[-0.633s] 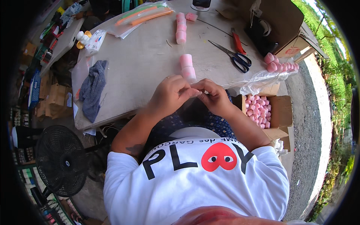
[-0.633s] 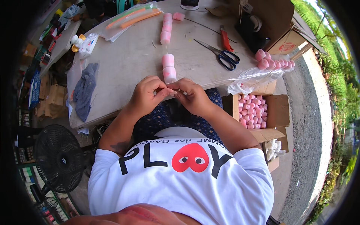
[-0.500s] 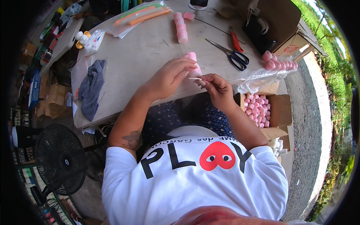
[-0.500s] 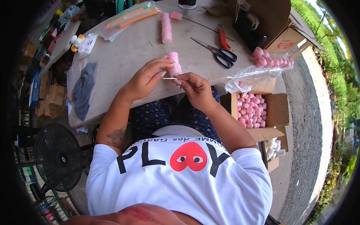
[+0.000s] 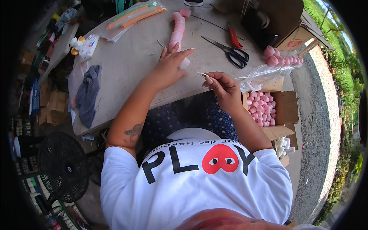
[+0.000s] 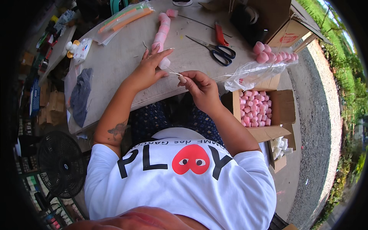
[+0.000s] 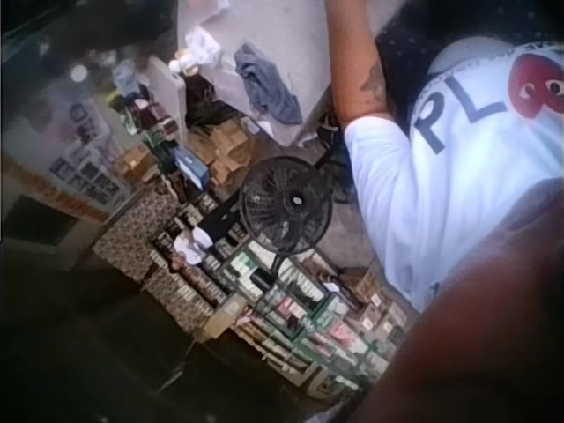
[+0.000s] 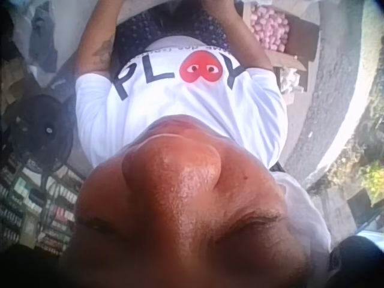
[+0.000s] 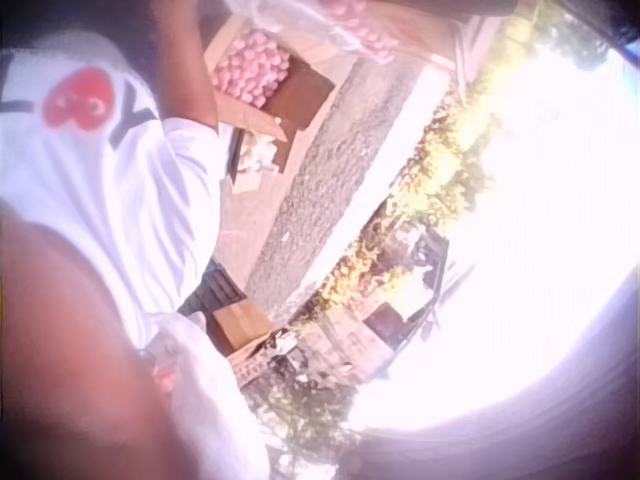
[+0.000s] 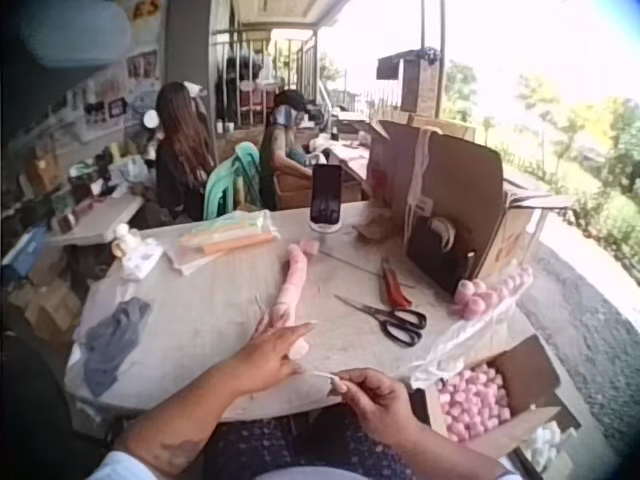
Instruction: The person threads pink foam pieces onto a string, ties knots between them, and trims excess string with scissors. The person repeats this process to form a long chain of foam segments.
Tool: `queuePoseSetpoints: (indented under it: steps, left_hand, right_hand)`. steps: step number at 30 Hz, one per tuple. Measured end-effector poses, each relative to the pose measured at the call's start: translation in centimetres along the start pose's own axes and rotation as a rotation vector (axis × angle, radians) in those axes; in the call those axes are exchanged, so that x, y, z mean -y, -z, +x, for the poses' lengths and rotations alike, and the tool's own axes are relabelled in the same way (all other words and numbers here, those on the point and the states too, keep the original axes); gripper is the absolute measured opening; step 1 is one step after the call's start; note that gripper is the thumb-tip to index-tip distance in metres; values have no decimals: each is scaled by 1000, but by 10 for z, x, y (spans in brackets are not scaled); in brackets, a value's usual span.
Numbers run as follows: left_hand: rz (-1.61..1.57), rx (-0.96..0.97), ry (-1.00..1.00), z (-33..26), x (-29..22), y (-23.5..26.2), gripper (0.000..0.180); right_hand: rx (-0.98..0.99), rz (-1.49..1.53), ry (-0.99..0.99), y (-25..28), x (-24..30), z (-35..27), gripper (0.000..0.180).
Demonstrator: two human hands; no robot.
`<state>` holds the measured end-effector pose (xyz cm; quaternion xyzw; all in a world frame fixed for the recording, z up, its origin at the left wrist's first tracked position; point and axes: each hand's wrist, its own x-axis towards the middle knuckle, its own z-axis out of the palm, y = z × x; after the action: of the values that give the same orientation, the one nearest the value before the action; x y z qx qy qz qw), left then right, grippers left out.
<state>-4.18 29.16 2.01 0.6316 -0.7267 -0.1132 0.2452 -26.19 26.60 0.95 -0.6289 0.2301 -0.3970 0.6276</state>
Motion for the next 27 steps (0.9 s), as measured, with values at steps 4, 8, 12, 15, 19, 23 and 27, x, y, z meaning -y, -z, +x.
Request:
queuePoseSetpoints:
  steps: [4,8,12,15,19,23,27]
  left_hand:
    - [-70,-34,-26,-16,-10,4,71]
    - [-238,-220,-153,-32,-29,7,50]
    - [-263,-368,-231,-33,-32,-2,21]
    - [-268,-422,-261,-30,-36,-9,8]
    - [-206,-406,-375,-25,-43,-8,5]
    - [-752,-195,-131,-27,-44,-18,10]
    - [-1226,-5,-1,-28,-56,-41,24]
  right_hand:
    - [-23,-16,43,-4,-5,1,14]
    - [-42,-80,54,-6,-3,0,13]
    - [-44,-183,59,-5,-5,-2,13]
    - [-59,-158,50,-6,-3,-4,12]
    - [-92,-338,102,-6,6,-5,11]
    - [-160,-606,310,0,7,-4,11]
    - [-199,-446,279,6,3,-6,10]
